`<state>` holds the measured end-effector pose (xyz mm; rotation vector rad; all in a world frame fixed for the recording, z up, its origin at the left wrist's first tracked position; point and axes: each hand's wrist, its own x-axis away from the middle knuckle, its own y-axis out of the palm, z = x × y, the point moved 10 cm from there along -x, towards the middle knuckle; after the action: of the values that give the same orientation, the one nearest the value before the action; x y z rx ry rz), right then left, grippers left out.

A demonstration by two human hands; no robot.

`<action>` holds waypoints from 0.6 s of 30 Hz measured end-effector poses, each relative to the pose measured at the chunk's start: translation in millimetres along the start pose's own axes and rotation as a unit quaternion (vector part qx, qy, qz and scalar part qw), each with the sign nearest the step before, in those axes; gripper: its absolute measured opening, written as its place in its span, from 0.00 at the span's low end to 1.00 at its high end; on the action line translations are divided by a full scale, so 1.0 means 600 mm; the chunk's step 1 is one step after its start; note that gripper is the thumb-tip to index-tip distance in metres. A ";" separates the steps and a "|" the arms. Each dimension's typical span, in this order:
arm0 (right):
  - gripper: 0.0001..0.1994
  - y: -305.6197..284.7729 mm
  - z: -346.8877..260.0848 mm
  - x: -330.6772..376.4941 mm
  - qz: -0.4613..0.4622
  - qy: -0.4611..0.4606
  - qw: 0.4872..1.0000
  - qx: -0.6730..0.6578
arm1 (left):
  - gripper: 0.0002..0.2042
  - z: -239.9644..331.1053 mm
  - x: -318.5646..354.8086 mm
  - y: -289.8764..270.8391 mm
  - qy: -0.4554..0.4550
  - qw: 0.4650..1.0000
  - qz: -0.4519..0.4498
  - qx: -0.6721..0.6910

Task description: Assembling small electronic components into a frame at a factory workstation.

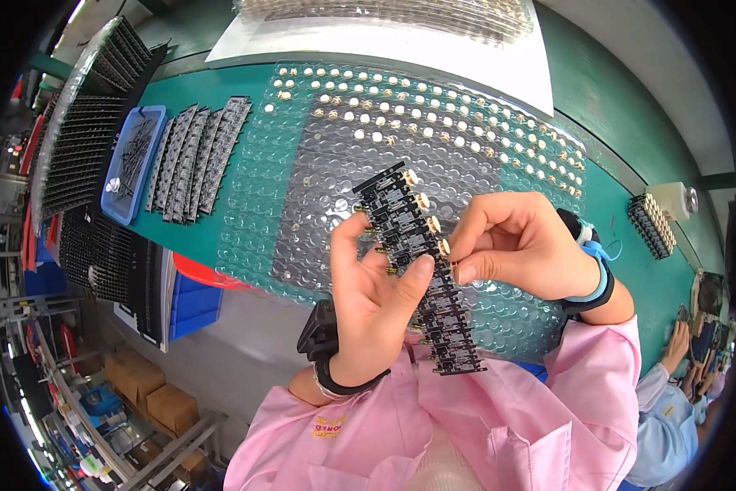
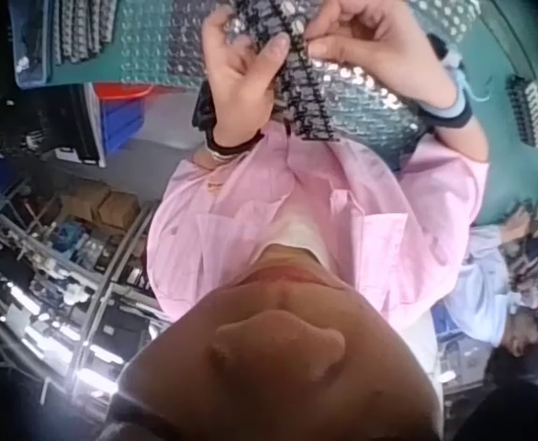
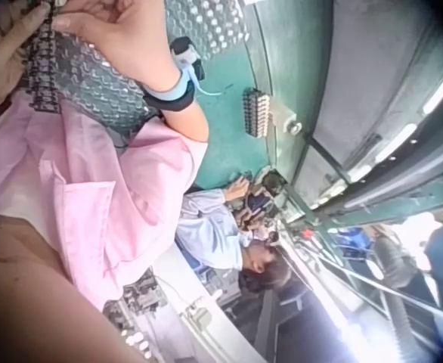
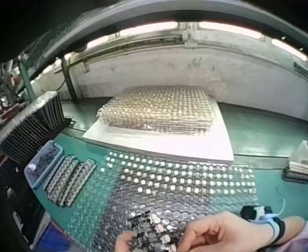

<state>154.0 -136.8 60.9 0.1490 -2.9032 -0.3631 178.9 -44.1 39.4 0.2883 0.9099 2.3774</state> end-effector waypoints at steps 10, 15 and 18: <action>0.04 0.005 -0.011 -0.002 0.021 0.015 0.984 0.178 | 0.25 0.008 -0.002 -0.014 0.016 0.999 0.007 -0.027; 0.04 0.011 -0.019 0.001 0.036 -0.014 0.976 0.213 | 0.25 0.011 -0.001 -0.018 0.053 0.998 0.014 -0.040; 0.04 0.011 -0.021 0.002 0.043 -0.020 0.977 0.209 | 0.25 0.015 0.000 -0.019 0.057 0.997 0.012 -0.042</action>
<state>155.4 -133.4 74.7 0.0796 -2.9709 0.2661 187.1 -32.4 38.6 0.1321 0.8595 2.4674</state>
